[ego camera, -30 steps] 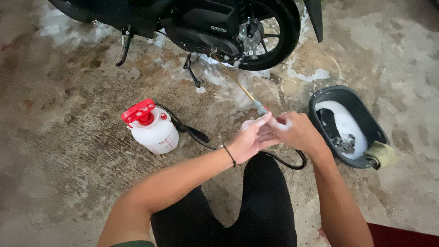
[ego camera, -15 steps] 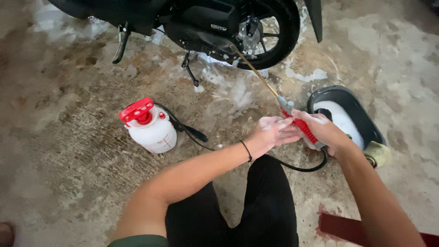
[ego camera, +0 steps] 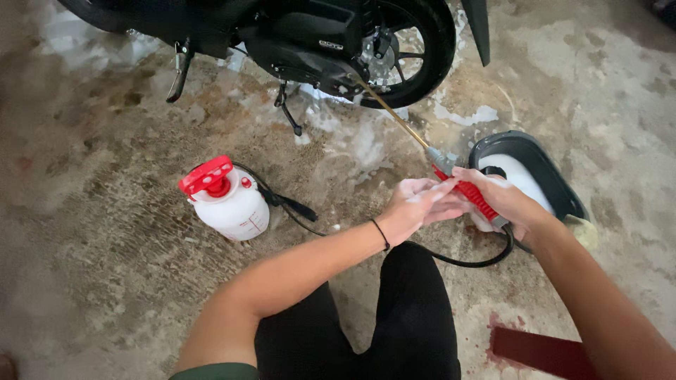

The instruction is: The person uses a pressure washer to spray soapy water onto the rear wheel and engine area of a black motorcycle. They move the nozzle around to cover different parts of the lower vehicle, including the chain and tire, while kneeling on the floor.

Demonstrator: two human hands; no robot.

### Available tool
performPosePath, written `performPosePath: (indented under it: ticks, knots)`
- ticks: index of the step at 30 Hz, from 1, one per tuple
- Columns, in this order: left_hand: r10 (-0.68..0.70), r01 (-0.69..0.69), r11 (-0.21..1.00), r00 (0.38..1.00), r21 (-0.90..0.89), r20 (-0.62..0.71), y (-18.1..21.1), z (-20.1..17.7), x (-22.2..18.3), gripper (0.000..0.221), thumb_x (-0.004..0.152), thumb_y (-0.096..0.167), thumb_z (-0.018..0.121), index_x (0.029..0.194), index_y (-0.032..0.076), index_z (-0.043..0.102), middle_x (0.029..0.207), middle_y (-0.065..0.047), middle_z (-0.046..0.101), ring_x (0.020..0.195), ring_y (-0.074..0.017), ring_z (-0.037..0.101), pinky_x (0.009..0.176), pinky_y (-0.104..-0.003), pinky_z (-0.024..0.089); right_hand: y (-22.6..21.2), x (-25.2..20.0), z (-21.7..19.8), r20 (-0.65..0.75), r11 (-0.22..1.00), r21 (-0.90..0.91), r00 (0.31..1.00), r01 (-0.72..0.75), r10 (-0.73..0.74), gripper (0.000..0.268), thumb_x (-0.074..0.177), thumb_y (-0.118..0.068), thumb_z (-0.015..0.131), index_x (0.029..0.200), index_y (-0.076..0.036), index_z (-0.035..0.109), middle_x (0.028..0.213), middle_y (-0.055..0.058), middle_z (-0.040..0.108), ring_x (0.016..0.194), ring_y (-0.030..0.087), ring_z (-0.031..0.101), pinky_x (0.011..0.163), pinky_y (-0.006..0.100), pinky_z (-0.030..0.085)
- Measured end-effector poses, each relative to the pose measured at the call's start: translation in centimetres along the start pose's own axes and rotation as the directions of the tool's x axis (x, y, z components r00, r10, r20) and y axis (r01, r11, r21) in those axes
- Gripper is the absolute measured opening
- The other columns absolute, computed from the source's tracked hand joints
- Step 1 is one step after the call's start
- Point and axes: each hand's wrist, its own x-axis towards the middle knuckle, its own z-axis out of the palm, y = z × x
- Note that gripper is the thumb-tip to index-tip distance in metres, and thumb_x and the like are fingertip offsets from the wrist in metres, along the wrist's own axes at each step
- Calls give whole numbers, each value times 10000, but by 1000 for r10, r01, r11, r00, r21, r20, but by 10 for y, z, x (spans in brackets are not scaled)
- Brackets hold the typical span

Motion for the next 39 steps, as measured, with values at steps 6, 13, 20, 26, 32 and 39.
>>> performPosePath:
  ticks: [6, 13, 20, 26, 32, 39]
  knots:
    - [-24, 23, 999, 999, -22, -24, 0, -4, 0, 270, 1010, 181, 654, 1085, -69, 582, 1153, -259, 678, 1080, -354, 716, 1001, -441, 608, -3, 0, 1, 74, 997, 70, 997, -15, 10, 515, 930, -562, 592, 736, -86, 619, 529, 30, 465, 394, 155, 399, 372, 334, 253]
    - [5, -6, 1000, 1000, -26, -28, 2, -8, -3, 272, 1017, 175, 656, 1078, -79, 580, 1153, -238, 677, 1094, -347, 709, 1006, -449, 602, -6, 4, 6, 81, 994, 102, 996, -37, 29, 488, 931, -536, 627, 759, -79, 612, 535, 28, 485, 385, 151, 411, 364, 325, 270]
    - [45, -46, 998, 998, -34, -50, 2, -22, -2, 277, 1023, 184, 652, 1092, -79, 598, 1179, -222, 676, 1099, -327, 702, 1006, -460, 599, -15, 11, 17, 92, 996, 85, 996, -13, 6, 441, 903, -542, 632, 878, -109, 707, 642, 9, 541, 479, 125, 448, 414, 304, 310]
    - [57, -59, 998, 996, -24, -64, 8, -26, -4, 280, 1021, 188, 659, 1098, -71, 589, 1188, -204, 661, 1112, -308, 696, 1010, -461, 599, -24, 11, 24, 68, 1000, 15, 998, 6, -7, 474, 894, -565, 634, 934, -102, 728, 675, 16, 572, 521, 125, 482, 442, 304, 340]
    - [25, -26, 999, 999, -35, -42, 14, -15, -10, 299, 1026, 198, 656, 1101, -78, 567, 1183, -222, 664, 1109, -333, 700, 1023, -447, 592, -22, 10, 16, 50, 1000, -8, 999, -2, 2, 544, 897, -567, 649, 934, -29, 728, 675, 49, 583, 504, 151, 481, 426, 321, 343]
    - [35, -38, 998, 998, -56, -52, 13, -19, -7, 305, 1038, 196, 620, 1125, -92, 571, 1226, -262, 663, 1118, -336, 705, 1046, -460, 580, -25, 9, 25, 47, 999, 20, 998, 40, -40, 517, 893, -547, 635, 970, -51, 761, 697, 29, 635, 519, 112, 513, 433, 293, 360]
